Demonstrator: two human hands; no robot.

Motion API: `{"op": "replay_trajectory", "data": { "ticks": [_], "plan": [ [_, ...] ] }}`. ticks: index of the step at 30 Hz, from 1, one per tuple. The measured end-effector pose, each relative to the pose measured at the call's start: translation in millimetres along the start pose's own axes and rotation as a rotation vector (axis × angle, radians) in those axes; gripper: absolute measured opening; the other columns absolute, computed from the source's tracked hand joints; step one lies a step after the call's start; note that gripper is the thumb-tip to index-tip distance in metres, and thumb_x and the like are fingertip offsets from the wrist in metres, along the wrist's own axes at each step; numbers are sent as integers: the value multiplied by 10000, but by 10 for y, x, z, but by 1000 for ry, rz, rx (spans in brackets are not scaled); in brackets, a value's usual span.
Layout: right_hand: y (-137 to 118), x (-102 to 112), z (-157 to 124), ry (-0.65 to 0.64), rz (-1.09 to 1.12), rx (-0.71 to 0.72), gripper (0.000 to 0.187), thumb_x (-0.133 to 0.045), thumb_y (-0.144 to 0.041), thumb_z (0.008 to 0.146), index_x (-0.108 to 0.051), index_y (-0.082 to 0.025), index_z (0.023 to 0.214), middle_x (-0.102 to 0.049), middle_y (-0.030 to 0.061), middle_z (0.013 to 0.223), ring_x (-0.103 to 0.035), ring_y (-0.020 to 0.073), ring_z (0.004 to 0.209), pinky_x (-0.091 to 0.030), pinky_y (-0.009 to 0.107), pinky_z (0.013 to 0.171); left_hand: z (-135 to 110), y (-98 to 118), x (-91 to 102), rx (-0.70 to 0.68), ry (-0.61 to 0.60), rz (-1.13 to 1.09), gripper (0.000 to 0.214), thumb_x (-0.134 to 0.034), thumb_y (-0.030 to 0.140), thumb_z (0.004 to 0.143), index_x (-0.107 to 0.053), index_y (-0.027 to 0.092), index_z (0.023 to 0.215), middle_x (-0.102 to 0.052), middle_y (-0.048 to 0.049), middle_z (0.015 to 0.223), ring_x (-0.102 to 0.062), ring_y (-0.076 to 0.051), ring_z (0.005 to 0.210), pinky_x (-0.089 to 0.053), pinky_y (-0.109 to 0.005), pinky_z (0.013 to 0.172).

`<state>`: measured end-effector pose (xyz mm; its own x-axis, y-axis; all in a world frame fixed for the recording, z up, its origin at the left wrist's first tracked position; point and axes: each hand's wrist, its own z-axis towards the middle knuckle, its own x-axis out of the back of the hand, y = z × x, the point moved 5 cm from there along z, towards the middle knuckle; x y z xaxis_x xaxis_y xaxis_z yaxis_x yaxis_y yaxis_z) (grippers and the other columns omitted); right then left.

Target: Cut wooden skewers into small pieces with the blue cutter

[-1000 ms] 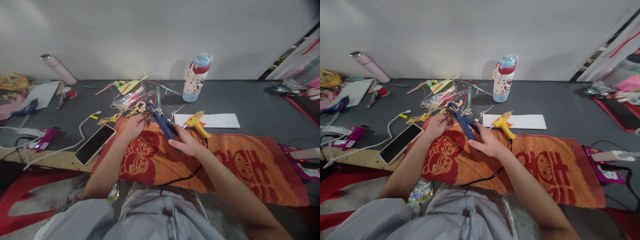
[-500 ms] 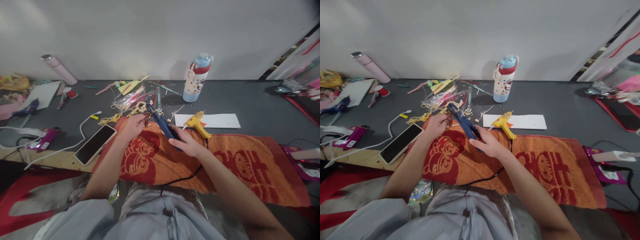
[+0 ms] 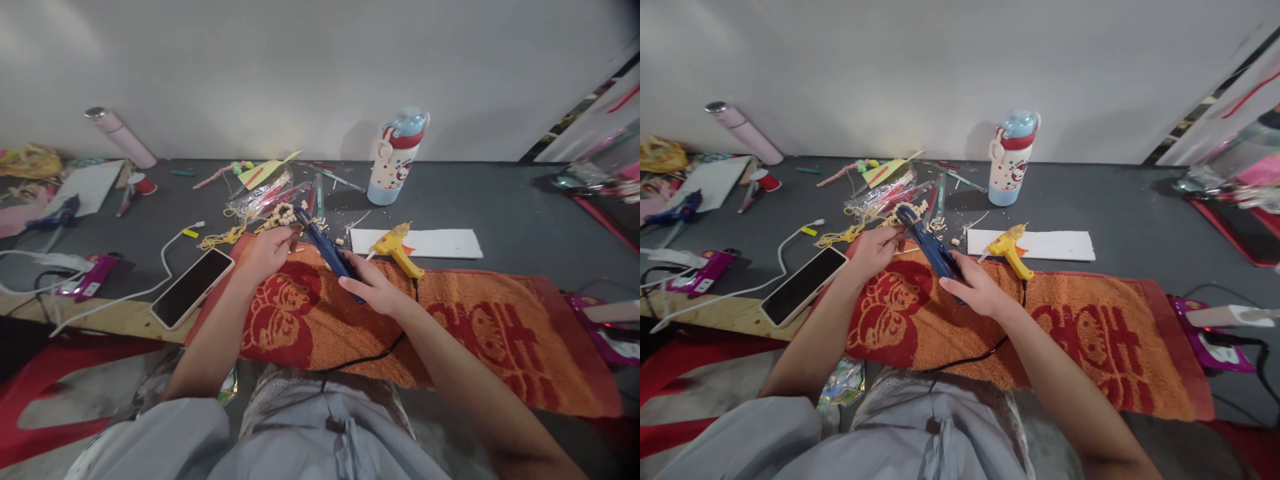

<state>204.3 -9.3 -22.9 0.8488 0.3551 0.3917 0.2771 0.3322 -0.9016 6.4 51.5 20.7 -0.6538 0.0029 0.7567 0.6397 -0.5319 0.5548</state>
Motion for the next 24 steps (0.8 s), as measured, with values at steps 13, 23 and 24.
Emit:
{"op": "replay_trajectory", "data": {
  "ticks": [13,23,24],
  "plan": [
    [-37,50,-14,-37,-72,5,565,-484,-509,864,-438,-139,1289,-576,145,1225,-525,306,1130,-412,449,956,-7,43,-1,153,-101,-371,198,-420,231,853,-579,147,771,-505,23,553,-458,-83,504,-382,-210,544],
    [-30,18,18,-14,16,-14,530,-481,-461,873,-461,-114,1273,-582,140,1223,-539,278,1110,-382,414,983,5,10,1,58,-53,-57,248,-400,193,839,-511,162,620,-545,8,597,-501,-104,579,-390,-221,594],
    [-25,14,19,-9,20,-19,522,-478,-458,876,-463,-118,1272,-580,139,1231,-539,278,1115,-380,417,984,2,6,-5,41,-42,-14,238,-398,182,833,-513,164,626,-552,5,609,-508,-110,592,-390,-224,599]
  ]
}}
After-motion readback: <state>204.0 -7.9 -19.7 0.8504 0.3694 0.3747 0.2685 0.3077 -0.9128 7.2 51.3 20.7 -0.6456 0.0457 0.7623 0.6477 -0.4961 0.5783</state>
